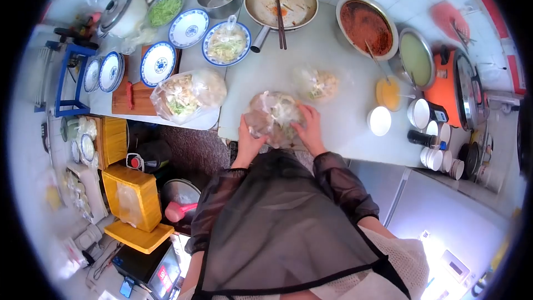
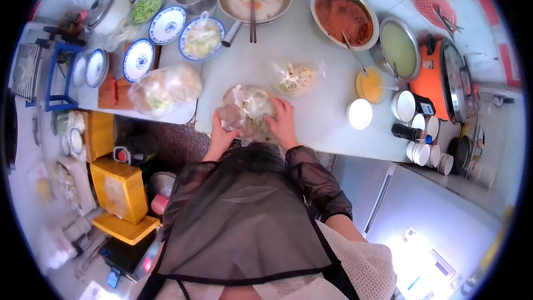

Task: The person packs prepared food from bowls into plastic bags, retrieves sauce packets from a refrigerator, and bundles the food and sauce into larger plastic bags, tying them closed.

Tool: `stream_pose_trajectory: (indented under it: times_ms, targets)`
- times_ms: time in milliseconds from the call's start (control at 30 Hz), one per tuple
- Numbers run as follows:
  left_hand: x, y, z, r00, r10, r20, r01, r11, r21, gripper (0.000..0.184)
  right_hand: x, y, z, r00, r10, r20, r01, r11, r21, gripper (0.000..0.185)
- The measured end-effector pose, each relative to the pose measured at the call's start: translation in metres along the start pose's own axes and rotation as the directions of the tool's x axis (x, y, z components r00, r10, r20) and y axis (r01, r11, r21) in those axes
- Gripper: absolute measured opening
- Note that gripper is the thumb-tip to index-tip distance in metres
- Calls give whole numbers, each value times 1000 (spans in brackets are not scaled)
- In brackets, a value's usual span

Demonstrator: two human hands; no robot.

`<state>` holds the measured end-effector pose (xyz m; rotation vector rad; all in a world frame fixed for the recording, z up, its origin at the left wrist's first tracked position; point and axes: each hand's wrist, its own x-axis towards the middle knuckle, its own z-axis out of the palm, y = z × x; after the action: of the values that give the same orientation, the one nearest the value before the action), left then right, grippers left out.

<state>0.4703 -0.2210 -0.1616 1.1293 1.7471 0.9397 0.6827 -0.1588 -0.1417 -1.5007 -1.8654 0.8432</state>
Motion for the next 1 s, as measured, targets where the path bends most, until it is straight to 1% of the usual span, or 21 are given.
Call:
stream_pose_trajectory:
  times_ms: [67,133,167,233,267,333,367,433,467,533,567,633,667,733,767,800,833,867,933,967,1000]
  targets:
    - [1,-7,0,999,-12,-45,12,1000,-1,107,1,-12,-1,1000,16,-12,-16,1000,4,62]
    - [-1,-7,-2,998,3,-63,-3,1000,10,107,4,-36,-11,985,-168,-44,162,980,-115,57]
    - [-4,-5,-3,997,2,-73,-2,1000,8,107,2,-37,-11,984,-177,-38,172,979,-113,57]
    - [-10,-3,-5,997,-48,-66,51,997,51,109,-4,-36,-11,909,-405,101,415,902,-117,54]
    - [-12,-4,-4,996,-49,-78,53,998,46,109,-5,-34,-9,904,-415,108,425,898,-113,54]
    - [-15,-7,-2,997,-79,-20,77,991,-113,111,-7,-31,-4,901,-397,176,423,894,-149,54]
    - [-17,-10,-1,996,-79,-33,75,990,-117,111,-6,-30,-3,895,-408,182,435,889,-145,54]
    - [-24,-15,2,981,-192,28,194,967,-164,113,-5,-27,-2,900,-377,220,418,889,-186,52]
    - [-26,-19,3,981,-192,19,192,966,-171,113,-4,-28,-3,895,-386,226,428,885,-185,52]
    - [-28,-28,5,982,-180,56,186,975,-121,118,-2,-31,-6,877,-422,229,465,864,-194,51]
    - [-30,-24,4,983,-179,48,184,974,-130,118,0,-33,-7,872,-430,235,476,858,-194,51]
    - [-34,-15,-1,974,-226,29,227,972,-64,118,4,-38,-9,856,-439,275,497,846,-195,50]
    - [-37,-12,-5,974,-226,18,226,971,-71,118,5,-40,-8,849,-448,280,507,840,-193,50]
    - [-43,-4,-14,976,-215,5,215,971,-104,120,9,-45,-5,881,-397,258,438,890,-126,46]
    - [-46,6,-20,977,-212,-4,210,971,-117,120,11,-56,-7,874,-408,263,450,885,-122,46]
    - [-53,37,-32,951,-305,43,305,917,-257,118,13,-73,-13,853,-454,259,497,857,-136,42]
    - [-58,54,-38,917,-386,101,393,834,-386,116,14,-83,-14,828,-498,256,543,826,-149,39]
    - [-60,53,-39,918,-386,89,389,835,-389,116,13,-86,-9,822,-508,258,552,822,-141,39]
    - [-56,46,-40,935,-354,12,328,851,-411,117,18,-89,4,782,-562,268,617,759,-207,38]
    - [-54,39,-41,936,-351,-5,318,854,-412,117,20,-83,10,773,-576,266,629,752,-198,38]
    - [-52,29,-40,935,-351,-45,313,879,-360,118,22,-75,15,757,-583,294,645,738,-197,39]
